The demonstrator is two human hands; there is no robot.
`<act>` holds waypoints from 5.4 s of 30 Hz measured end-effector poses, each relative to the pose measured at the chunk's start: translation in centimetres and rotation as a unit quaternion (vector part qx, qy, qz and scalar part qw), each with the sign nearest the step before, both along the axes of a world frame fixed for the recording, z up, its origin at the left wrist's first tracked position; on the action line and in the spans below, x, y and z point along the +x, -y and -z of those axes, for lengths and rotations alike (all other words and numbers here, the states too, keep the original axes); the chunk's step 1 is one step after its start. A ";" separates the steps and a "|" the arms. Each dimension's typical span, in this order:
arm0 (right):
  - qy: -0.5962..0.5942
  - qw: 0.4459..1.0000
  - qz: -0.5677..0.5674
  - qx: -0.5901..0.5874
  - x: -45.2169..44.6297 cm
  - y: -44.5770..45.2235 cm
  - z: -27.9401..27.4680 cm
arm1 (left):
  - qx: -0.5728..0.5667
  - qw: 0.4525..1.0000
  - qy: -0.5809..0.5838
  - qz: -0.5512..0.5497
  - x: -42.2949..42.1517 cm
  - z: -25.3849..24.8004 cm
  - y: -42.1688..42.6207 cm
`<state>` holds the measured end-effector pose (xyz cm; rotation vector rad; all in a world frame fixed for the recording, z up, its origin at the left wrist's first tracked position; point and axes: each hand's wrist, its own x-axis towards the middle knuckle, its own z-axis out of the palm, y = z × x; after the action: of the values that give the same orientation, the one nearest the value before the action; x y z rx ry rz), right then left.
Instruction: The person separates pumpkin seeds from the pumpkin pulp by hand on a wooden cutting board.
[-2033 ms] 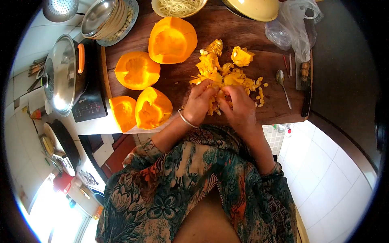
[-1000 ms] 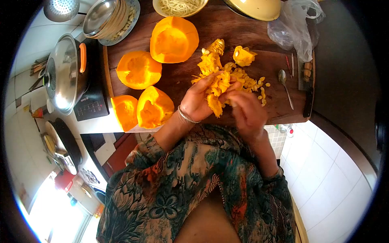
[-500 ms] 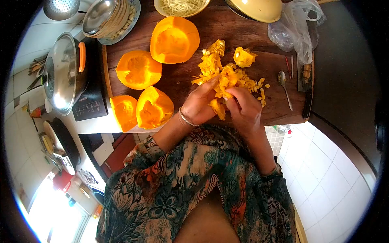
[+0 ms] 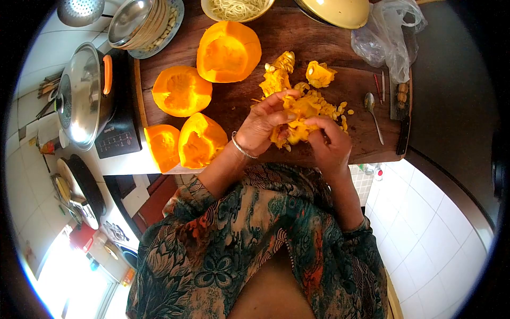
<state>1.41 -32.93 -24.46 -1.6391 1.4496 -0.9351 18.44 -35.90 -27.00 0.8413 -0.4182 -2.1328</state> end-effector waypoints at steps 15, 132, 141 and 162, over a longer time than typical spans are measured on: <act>0.073 0.987 0.039 0.137 0.0 0.6 -0.2 | -0.135 0.984 0.114 -0.002 -1.0 0.1 -0.4; -0.040 0.998 -0.053 -0.021 1.1 2.7 -0.2 | -0.134 0.977 0.144 0.083 0.5 0.7 -0.8; -0.030 0.998 -0.047 0.006 0.8 2.6 0.1 | -0.122 0.967 0.211 0.078 -0.1 -0.4 -0.6; -0.085 0.989 -0.042 -0.112 2.2 0.6 0.4 | 0.091 0.951 -0.252 -0.155 -0.6 -0.7 0.7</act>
<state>3.59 -33.51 -24.84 -1.9709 1.4152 -0.9590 17.81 -36.59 -26.27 0.3965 0.1703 -2.0100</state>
